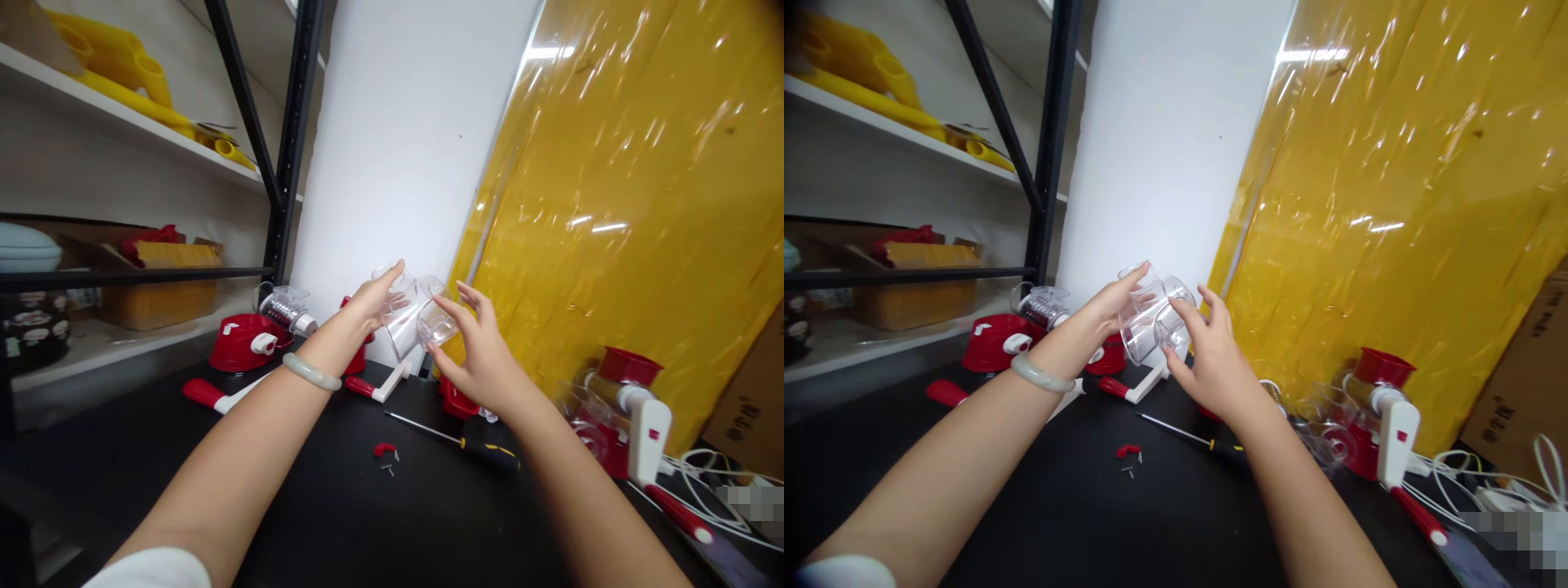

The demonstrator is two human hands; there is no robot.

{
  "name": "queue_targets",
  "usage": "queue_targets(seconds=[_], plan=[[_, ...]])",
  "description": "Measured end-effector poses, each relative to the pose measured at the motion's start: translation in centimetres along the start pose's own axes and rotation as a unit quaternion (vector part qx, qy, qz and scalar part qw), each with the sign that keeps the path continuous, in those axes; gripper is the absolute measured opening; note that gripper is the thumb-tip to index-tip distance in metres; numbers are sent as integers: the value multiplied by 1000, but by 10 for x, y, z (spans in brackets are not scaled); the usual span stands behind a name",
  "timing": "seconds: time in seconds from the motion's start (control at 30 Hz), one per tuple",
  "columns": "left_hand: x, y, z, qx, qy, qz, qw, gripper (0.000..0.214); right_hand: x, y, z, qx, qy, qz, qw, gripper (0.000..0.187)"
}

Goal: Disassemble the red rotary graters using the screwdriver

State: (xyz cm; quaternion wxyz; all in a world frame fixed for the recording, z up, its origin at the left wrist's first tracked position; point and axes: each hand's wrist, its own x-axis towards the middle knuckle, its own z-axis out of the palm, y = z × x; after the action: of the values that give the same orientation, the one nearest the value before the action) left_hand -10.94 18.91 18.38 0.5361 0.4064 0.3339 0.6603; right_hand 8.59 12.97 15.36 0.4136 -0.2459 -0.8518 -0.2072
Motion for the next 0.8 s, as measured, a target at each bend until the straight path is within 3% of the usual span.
queue_targets(seconds=[0.3,0.8], plan=[[8,-10,2,48,35,25,998,63,-30,11,34,-16,66,-1,998,71],[6,-11,5,81,52,41,995,66,-36,14,46,-14,77,38,996,66]])
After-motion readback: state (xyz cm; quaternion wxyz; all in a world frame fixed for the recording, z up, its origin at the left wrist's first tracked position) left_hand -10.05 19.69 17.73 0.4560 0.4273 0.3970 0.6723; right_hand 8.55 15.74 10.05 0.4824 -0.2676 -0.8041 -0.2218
